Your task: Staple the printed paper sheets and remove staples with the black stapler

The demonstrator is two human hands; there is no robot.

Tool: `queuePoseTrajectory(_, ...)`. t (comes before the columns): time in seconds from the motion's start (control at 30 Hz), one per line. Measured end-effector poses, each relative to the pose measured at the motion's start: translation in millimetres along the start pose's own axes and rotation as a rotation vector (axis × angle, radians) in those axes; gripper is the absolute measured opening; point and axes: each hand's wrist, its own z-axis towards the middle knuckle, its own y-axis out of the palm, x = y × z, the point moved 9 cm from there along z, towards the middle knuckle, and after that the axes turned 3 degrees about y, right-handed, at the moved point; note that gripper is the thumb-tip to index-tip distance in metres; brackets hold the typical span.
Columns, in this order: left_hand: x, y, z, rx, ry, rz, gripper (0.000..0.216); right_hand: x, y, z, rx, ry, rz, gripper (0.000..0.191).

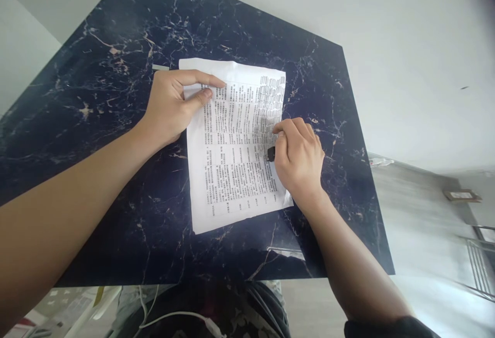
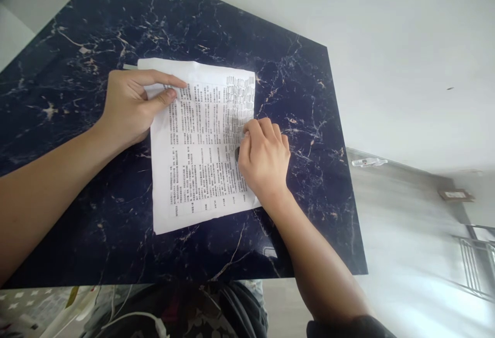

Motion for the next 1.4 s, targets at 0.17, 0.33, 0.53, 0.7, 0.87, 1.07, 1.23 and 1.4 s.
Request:
queuePoseTrajectory(0.17,-0.7,-0.3,0.0,-0.006,0.028,0.016,0.015,-0.8,2.0,-0.2,-0.008,-0.015,-0.029,0.031)
queuePoseTrajectory(0.33,-4.2,-1.1,0.2,-0.004,0.036,0.014,0.031,1.4,1.9,-0.2,-0.015,-0.01,-0.006,0.032)
queuePoseTrajectory(0.53,-0.2,-0.7,0.1,0.005,0.01,0.018,0.032,0.9,1.5,-0.2,-0.015,-0.007,-0.003,0.031)
queuePoseTrajectory(0.7,-1.5,-0.3,0.1,0.011,-0.018,-0.01,0.027,1.4,2.3,-0.2,-0.02,-0.003,-0.013,0.032)
queuePoseTrajectory(0.87,-2.1,-1.4,0.4,0.011,-0.013,-0.007,0.024,0.4,3.2,0.0,-0.028,-0.009,-0.028,0.031)
queuePoseTrajectory(1.07,0.8,-0.6,0.1,0.0,-0.015,0.014,0.016,-5.3,6.4,-1.8,-0.04,-0.053,-0.112,0.028)
queuePoseTrajectory(1.23,2.1,-0.9,-0.2,0.0,-0.014,0.035,0.015,-15.5,18.0,-6.7,-0.023,-0.101,-0.187,0.023)
queuePoseTrajectory(1.4,-11.4,-0.1,-1.5,-0.036,-0.069,0.102,0.019,-5.3,15.4,0.3,-0.172,-0.075,-0.093,0.029)
